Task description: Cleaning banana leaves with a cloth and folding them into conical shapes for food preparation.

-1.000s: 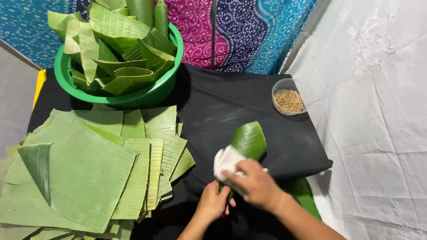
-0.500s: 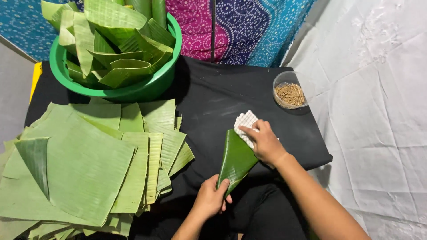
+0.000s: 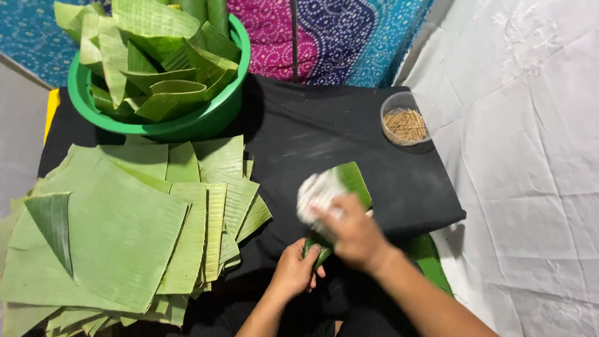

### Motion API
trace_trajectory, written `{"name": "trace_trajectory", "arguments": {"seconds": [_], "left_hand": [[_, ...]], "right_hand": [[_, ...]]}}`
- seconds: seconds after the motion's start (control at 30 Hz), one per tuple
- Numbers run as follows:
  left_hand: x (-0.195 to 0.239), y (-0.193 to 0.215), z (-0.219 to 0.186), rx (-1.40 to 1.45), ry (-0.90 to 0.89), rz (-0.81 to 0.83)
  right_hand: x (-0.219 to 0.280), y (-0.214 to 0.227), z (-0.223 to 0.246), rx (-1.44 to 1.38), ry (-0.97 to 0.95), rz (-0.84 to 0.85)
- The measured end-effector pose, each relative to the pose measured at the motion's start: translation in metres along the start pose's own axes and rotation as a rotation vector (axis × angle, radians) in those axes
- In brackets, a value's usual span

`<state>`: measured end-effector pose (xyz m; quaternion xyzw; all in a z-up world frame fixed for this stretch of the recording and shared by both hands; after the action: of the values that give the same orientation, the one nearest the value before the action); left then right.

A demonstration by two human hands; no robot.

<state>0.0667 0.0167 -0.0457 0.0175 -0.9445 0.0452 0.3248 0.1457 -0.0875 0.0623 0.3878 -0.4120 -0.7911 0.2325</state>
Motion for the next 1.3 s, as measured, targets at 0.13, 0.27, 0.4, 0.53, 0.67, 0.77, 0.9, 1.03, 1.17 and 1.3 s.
{"name": "trace_trajectory", "arguments": {"seconds": [0.13, 0.27, 0.4, 0.53, 0.67, 0.77, 0.9, 1.03, 1.17, 1.3], "left_hand": [[-0.004, 0.003, 0.008, -0.075, 0.045, -0.018], [0.003, 0.002, -0.003, -0.076, 0.025, -0.012], [0.006, 0.0, -0.005, -0.102, 0.025, -0.009], [0.009, -0.002, -0.011, -0.131, 0.021, -0.014], [0.008, -0.003, -0.01, -0.092, 0.031, -0.018], [0.008, -0.002, -0.011, -0.072, 0.021, -0.019], [0.007, 0.0, -0.007, -0.054, 0.018, -0.01], [0.0, 0.001, -0.001, -0.041, 0.021, -0.007], [-0.007, -0.001, 0.012, -0.009, 0.04, 0.019], [0.0, 0.002, 0.005, -0.067, 0.04, -0.01]], "right_hand": [[0.007, -0.033, 0.028, -0.131, 0.091, 0.137], [0.002, -0.045, -0.006, -0.079, 0.036, 0.116], [-0.003, -0.051, -0.065, 0.072, -0.138, 0.171], [-0.006, -0.039, -0.122, 0.068, -0.359, 0.148], [-0.008, -0.02, -0.13, -0.035, -0.35, -0.017], [-0.009, -0.011, -0.13, -0.058, -0.338, -0.125], [-0.008, 0.057, -0.073, -0.064, -0.243, -0.509], [0.01, 0.026, -0.015, -0.044, -0.099, -0.381], [0.016, -0.02, 0.032, -0.151, 0.039, -0.02], [0.011, -0.037, 0.012, -0.12, 0.025, 0.019]]}}
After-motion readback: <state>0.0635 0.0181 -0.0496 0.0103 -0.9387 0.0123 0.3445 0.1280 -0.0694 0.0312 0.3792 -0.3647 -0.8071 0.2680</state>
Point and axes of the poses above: each hand's wrist, its own x-axis away from the middle knuckle, its own y-axis out of the back of the hand, z = x × y, the point moved 9 cm from there along -x, towards the middle knuckle, and after that the axes turned 1 degree about -x, right-handed, at the moved point
